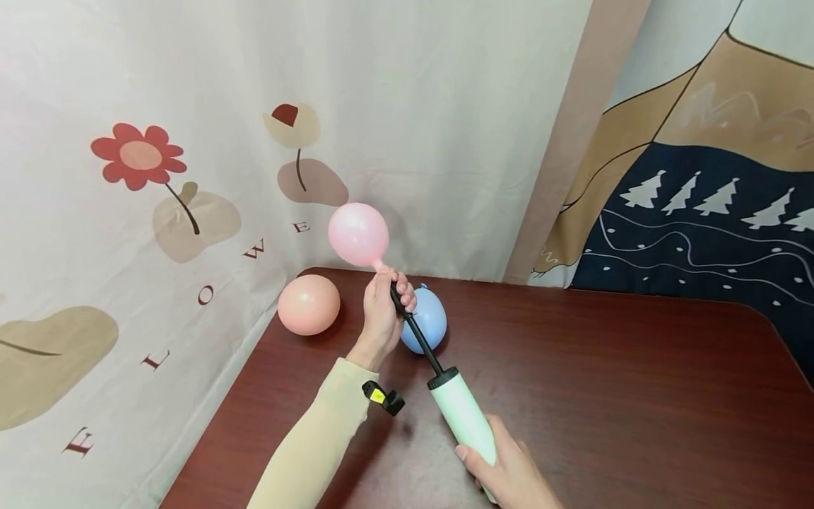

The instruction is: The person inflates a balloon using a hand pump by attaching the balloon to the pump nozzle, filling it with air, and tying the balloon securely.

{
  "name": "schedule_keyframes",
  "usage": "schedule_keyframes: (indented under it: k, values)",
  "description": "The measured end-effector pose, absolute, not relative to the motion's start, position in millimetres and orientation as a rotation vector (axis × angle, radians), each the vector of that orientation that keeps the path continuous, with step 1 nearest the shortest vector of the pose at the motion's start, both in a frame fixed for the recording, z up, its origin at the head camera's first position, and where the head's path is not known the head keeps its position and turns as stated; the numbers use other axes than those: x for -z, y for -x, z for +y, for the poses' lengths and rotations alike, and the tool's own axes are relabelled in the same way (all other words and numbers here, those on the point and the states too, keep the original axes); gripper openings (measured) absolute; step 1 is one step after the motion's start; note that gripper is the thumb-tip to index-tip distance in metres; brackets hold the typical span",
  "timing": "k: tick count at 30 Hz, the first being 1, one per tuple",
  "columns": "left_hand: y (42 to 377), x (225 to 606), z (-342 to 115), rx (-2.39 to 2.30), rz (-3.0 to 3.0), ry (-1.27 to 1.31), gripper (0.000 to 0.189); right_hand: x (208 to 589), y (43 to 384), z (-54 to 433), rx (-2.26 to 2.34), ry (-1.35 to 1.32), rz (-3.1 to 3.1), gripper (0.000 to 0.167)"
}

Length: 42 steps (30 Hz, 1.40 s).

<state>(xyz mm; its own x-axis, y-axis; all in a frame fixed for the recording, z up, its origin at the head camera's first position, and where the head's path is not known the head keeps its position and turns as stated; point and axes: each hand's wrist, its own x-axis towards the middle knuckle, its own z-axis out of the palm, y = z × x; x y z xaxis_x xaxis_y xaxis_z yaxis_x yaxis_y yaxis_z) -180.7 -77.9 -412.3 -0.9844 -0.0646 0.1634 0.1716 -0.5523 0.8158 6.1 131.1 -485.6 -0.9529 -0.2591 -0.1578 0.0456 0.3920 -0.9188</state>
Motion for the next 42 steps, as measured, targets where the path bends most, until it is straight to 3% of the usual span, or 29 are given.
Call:
schedule_keyframes:
  k: [6,12,17,34,42]
  values:
    - [173.5,413.7,-63.9,2.654,-1.439,0.172,0.022,480.0,2.5,123.3,1.593,0.128,2.309,0.052]
    - [156.8,417.3,-45.8,2.639,-1.613,0.370,0.026,466.5,24.2,115.2,1.733,0.175,2.369,0.042]
    - [155.1,421.2,-45.2,2.628,-1.577,0.313,0.026,464.0,30.0,111.8,1.757,0.177,2.372,0.040]
    - [177.8,416.2,-89.0,2.604,-1.341,0.122,0.029,479.3,7.1,136.0,1.540,0.261,2.379,0.049]
    - [167.7,422.2,-82.0,2.631,-1.425,0.141,0.024,476.1,5.1,137.4,1.491,0.250,2.445,0.049]
